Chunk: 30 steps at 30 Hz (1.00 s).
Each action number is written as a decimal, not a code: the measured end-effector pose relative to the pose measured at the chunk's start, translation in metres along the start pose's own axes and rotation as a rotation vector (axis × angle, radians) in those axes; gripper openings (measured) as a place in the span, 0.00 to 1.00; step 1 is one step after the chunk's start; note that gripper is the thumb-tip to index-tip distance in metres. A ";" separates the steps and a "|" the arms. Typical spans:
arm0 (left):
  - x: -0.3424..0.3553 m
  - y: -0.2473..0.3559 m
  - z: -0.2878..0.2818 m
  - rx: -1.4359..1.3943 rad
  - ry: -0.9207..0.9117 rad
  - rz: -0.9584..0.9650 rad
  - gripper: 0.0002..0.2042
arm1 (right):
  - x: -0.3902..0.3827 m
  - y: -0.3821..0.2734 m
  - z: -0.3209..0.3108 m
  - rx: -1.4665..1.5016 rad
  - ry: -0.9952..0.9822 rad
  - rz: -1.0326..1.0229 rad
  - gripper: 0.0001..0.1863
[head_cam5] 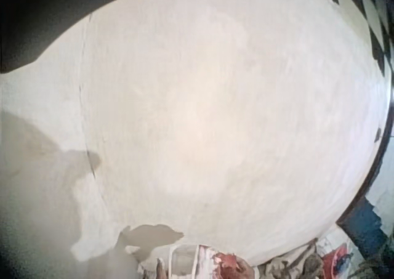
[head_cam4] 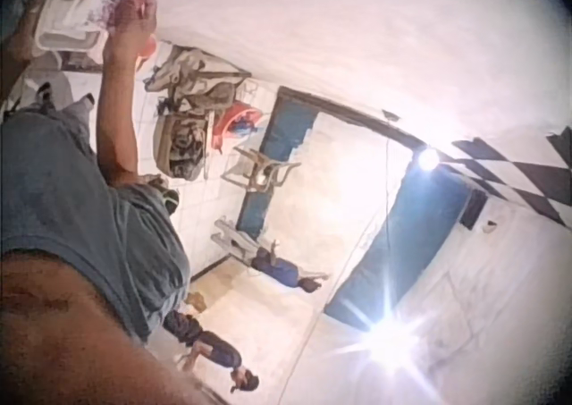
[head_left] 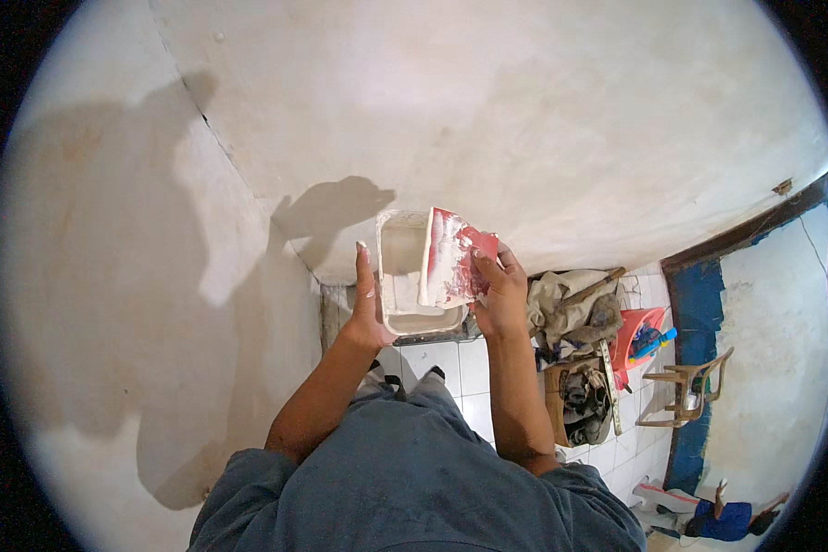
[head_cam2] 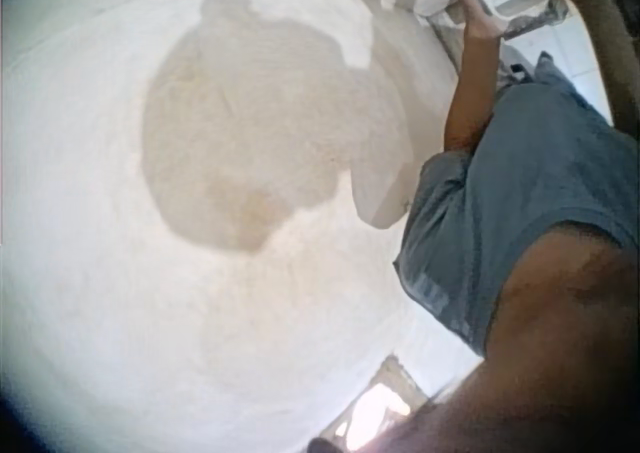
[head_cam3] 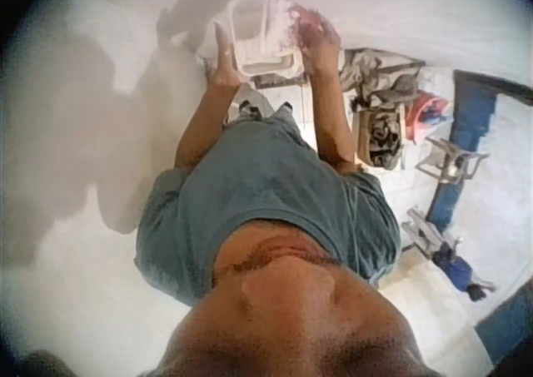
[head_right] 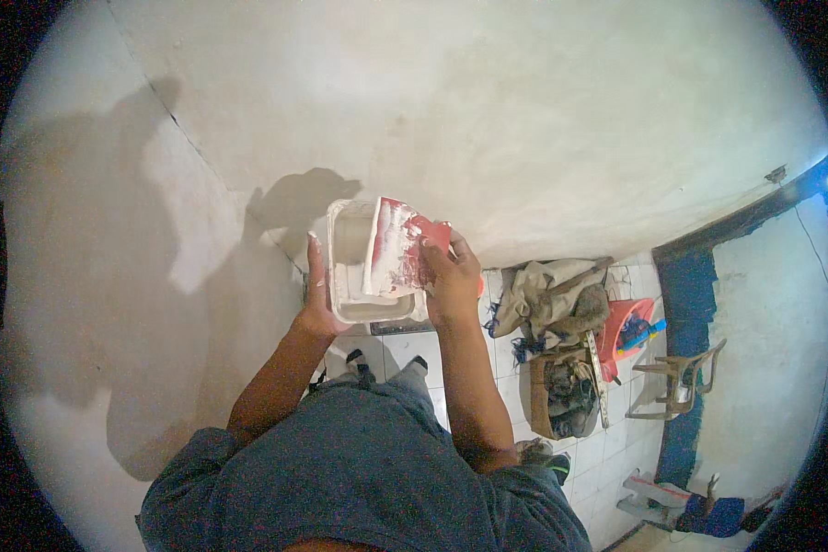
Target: The person applies plaster to a wall using a scraper and a container, spreading the material in upward and downward strokes to smooth the surface.
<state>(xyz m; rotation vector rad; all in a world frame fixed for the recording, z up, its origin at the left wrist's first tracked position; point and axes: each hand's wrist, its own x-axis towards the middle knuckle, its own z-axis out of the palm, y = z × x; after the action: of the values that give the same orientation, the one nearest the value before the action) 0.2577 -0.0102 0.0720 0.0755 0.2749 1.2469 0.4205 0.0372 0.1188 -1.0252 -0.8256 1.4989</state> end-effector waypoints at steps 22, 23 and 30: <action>-0.005 -0.001 -0.012 0.059 0.079 0.065 0.46 | 0.030 -0.005 -0.028 0.443 -0.066 0.133 0.17; -0.006 -0.001 -0.006 0.062 0.096 0.090 0.47 | 0.042 -0.007 -0.032 0.466 -0.062 0.079 0.16; -0.006 -0.002 -0.014 0.072 0.114 0.172 0.42 | 0.116 0.001 -0.049 0.482 0.089 -0.041 0.11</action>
<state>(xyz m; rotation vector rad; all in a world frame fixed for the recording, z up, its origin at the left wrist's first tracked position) 0.2545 -0.0178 0.0591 0.0916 0.4187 1.4148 0.4608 0.1498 0.0797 -0.7023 -0.3883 1.5073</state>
